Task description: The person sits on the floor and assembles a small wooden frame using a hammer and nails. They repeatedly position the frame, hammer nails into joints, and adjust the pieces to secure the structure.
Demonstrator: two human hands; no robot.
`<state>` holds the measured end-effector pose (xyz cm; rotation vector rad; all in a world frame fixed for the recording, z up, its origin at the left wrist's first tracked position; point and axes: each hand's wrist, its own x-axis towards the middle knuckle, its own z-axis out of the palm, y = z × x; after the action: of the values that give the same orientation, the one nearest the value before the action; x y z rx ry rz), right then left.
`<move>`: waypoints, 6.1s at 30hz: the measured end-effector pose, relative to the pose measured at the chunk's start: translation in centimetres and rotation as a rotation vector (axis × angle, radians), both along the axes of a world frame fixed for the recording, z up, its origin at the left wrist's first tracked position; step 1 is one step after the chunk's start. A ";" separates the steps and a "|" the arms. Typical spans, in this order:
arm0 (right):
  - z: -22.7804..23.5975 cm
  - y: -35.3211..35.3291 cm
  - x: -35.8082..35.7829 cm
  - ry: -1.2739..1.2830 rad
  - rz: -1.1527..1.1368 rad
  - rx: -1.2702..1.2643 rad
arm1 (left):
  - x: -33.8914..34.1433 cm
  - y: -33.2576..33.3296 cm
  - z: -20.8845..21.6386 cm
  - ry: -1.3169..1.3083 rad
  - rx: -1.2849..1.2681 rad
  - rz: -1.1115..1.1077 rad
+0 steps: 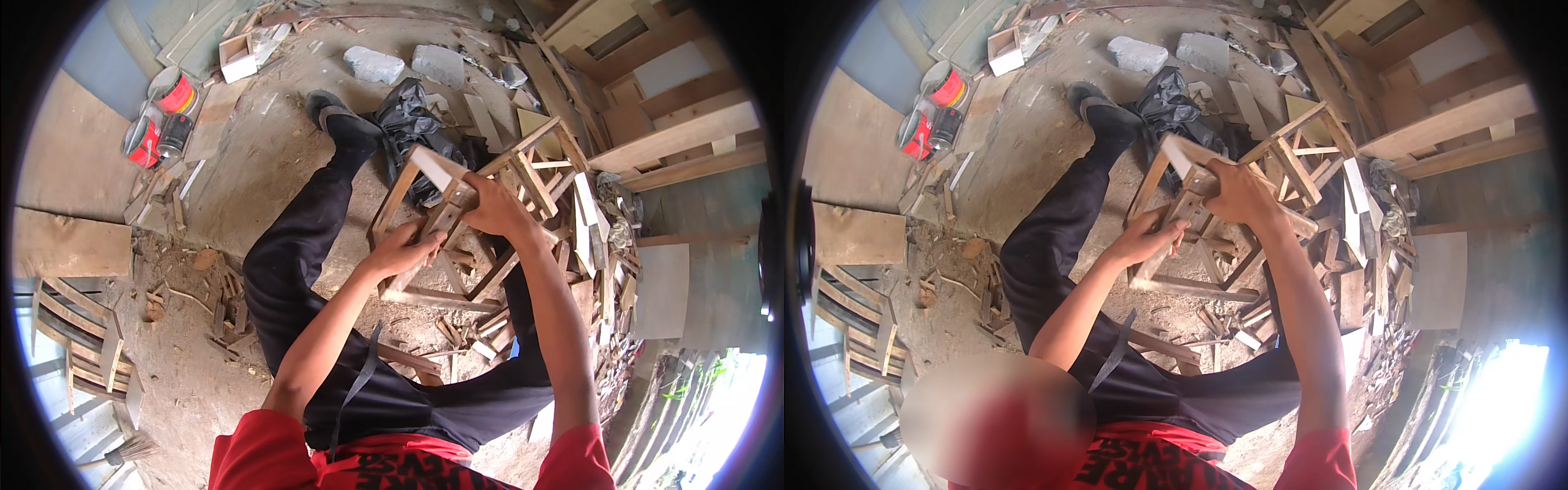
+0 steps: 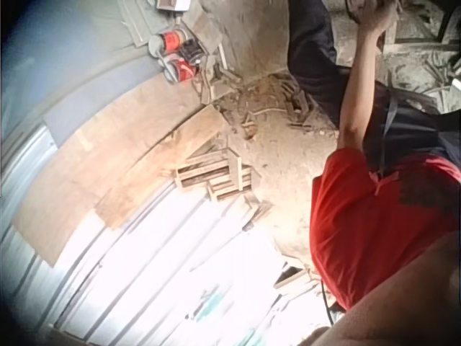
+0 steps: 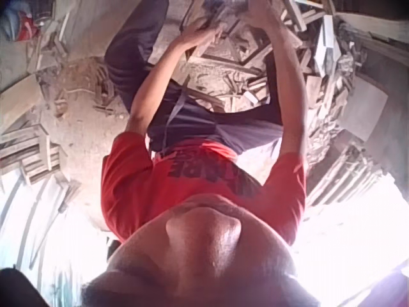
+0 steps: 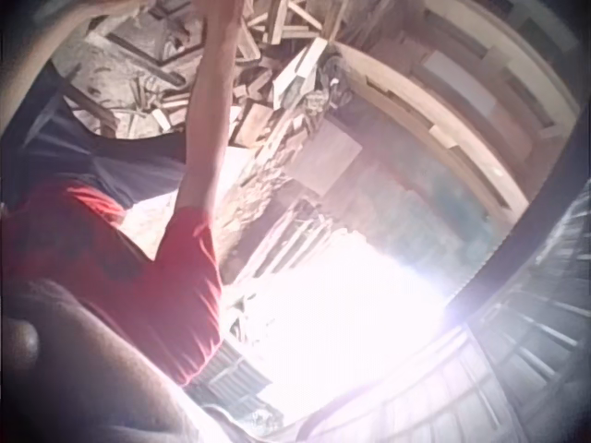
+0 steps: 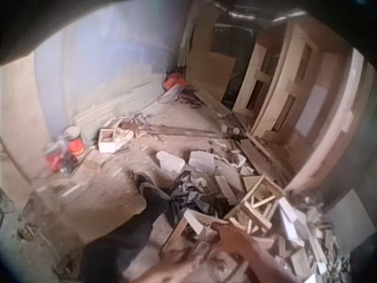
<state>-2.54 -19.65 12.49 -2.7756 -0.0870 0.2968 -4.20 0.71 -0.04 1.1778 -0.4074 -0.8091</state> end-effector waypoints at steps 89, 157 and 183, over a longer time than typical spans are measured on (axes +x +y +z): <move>-3.2 13.2 -21.7 0.061 -0.650 1.125 | 4.4 3.9 -11.0 -0.237 0.220 0.497; -7.9 5.9 -25.8 -0.318 -0.904 0.789 | 0.5 2.1 -4.9 -0.421 0.104 0.280; -3.5 13.8 -18.1 0.046 -0.526 0.697 | 6.7 2.4 -14.4 -0.420 0.328 0.747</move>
<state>-20.69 -5.86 8.98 -2.0030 0.4564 0.1492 2.47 3.16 -14.47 1.6647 -0.1444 0.0336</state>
